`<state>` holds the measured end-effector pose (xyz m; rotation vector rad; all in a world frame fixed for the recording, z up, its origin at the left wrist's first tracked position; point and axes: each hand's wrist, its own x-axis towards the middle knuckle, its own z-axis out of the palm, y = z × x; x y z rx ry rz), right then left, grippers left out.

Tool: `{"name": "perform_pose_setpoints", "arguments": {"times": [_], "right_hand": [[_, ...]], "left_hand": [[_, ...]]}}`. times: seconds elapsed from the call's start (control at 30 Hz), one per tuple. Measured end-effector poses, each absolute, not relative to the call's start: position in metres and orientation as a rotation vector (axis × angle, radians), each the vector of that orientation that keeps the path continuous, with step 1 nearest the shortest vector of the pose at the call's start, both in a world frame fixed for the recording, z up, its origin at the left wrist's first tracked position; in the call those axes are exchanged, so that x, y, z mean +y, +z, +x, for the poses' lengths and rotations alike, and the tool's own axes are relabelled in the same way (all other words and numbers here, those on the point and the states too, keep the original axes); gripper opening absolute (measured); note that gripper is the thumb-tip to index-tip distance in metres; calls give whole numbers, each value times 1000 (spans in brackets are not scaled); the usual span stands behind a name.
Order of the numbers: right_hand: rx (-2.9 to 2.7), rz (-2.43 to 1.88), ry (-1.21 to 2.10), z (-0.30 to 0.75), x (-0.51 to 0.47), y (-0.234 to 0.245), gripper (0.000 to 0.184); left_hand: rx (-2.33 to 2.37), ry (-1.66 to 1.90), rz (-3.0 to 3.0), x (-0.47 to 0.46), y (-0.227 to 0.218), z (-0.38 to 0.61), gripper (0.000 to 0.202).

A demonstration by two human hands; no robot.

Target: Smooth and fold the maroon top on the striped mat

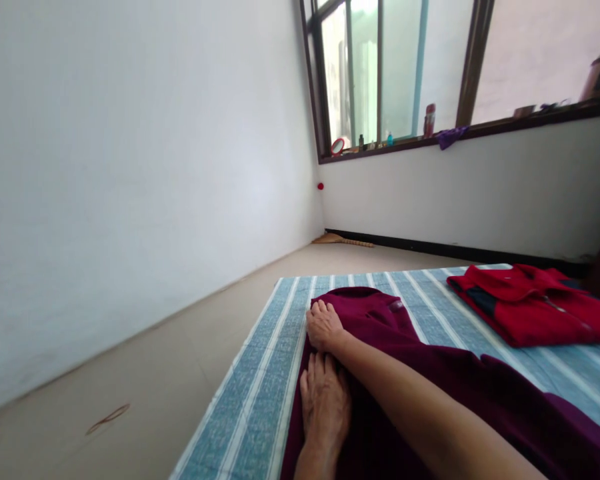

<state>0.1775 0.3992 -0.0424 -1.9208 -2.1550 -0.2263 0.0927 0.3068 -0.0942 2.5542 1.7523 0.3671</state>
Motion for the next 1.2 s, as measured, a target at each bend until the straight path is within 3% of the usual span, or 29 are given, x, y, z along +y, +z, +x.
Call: {"name": "perform_pose_setpoints", "arguments": {"times": [0.8,1.2], "right_hand": [[-2239,-1753,-114,202,375,-38,39],[-2254,-1754,-22,237,301,2,22]], "left_hand": [[1837,196,2567,304,-68,99,44],[1794,336,2575,316,-97,92,45]]}}
